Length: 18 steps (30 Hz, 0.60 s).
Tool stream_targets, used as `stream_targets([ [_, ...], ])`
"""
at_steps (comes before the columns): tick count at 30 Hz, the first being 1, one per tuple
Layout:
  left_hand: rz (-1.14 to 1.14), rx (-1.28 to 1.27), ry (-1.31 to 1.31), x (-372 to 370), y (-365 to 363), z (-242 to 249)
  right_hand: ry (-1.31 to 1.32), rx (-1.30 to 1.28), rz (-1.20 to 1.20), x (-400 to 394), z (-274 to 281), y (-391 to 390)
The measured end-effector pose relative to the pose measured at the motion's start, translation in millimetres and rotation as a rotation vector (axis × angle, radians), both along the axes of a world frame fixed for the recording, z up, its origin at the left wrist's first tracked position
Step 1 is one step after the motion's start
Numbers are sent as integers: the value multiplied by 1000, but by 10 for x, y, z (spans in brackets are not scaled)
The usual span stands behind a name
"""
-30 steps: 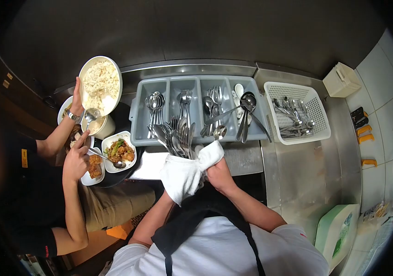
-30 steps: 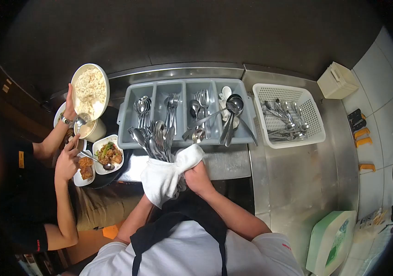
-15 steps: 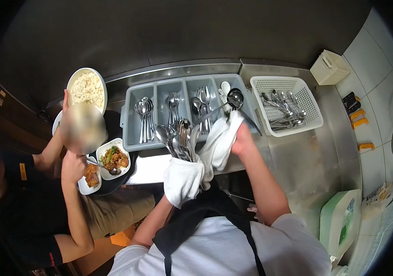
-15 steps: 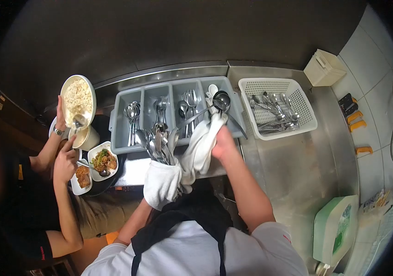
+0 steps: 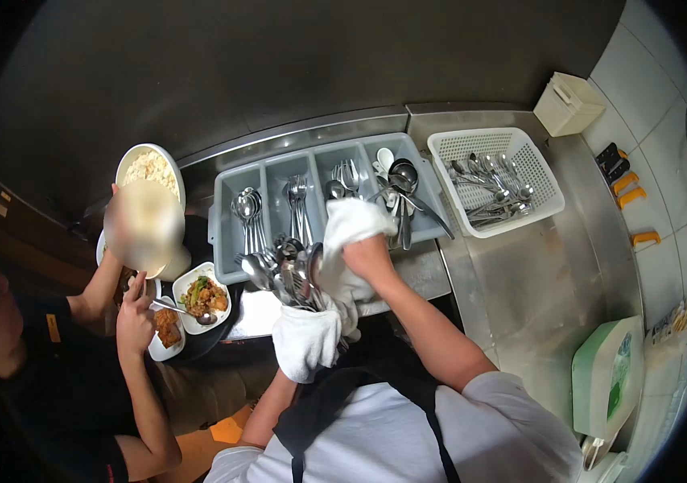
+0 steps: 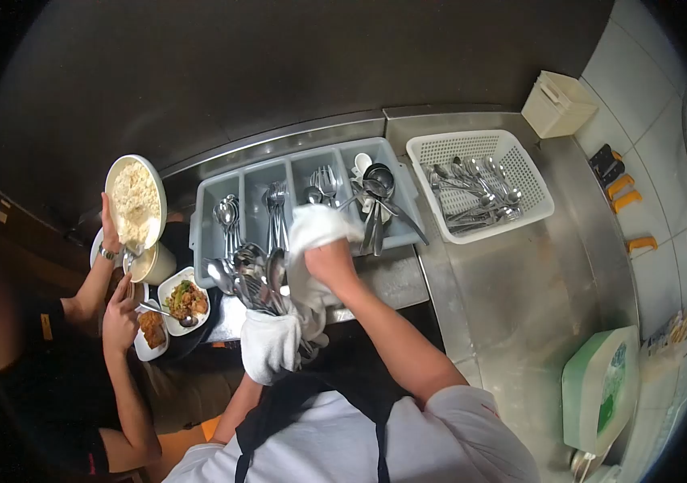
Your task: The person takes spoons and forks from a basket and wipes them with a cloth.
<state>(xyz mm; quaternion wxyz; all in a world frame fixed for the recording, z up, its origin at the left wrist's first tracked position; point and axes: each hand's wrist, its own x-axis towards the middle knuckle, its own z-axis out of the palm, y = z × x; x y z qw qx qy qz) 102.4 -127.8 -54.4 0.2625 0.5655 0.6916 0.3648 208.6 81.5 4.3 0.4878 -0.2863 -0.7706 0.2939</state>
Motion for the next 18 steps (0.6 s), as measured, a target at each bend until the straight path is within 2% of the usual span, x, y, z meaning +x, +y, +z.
stream_targets([
  [1,-5,-6,104,-42,-9,-67,-101,-48,-35,-95,-4,159],
  [3,-64,-6,45,-37,19,-82,-345,-383,-52,-240,-199,606],
  [5,-17,149,9,22,118,310,-783,-523,-78,-162,-46,765],
  [6,-25,191,61,37,151,333,-818,-513,-135,-91,104,698],
  [7,-30,146,14,50,165,355,-896,-618,-146,38,263,650],
  [9,-35,55,-78,74,196,397,-726,-476,-230,292,184,565],
  [10,-23,4,-152,128,227,551,-712,-476,-265,405,169,533],
  [12,-36,-22,-263,142,253,561,-721,-484,-315,577,239,505],
  [16,-106,-31,-400,128,320,235,-694,-339,-222,825,27,653],
  [18,-141,-53,-403,203,374,356,-785,-291,-142,836,294,630],
])
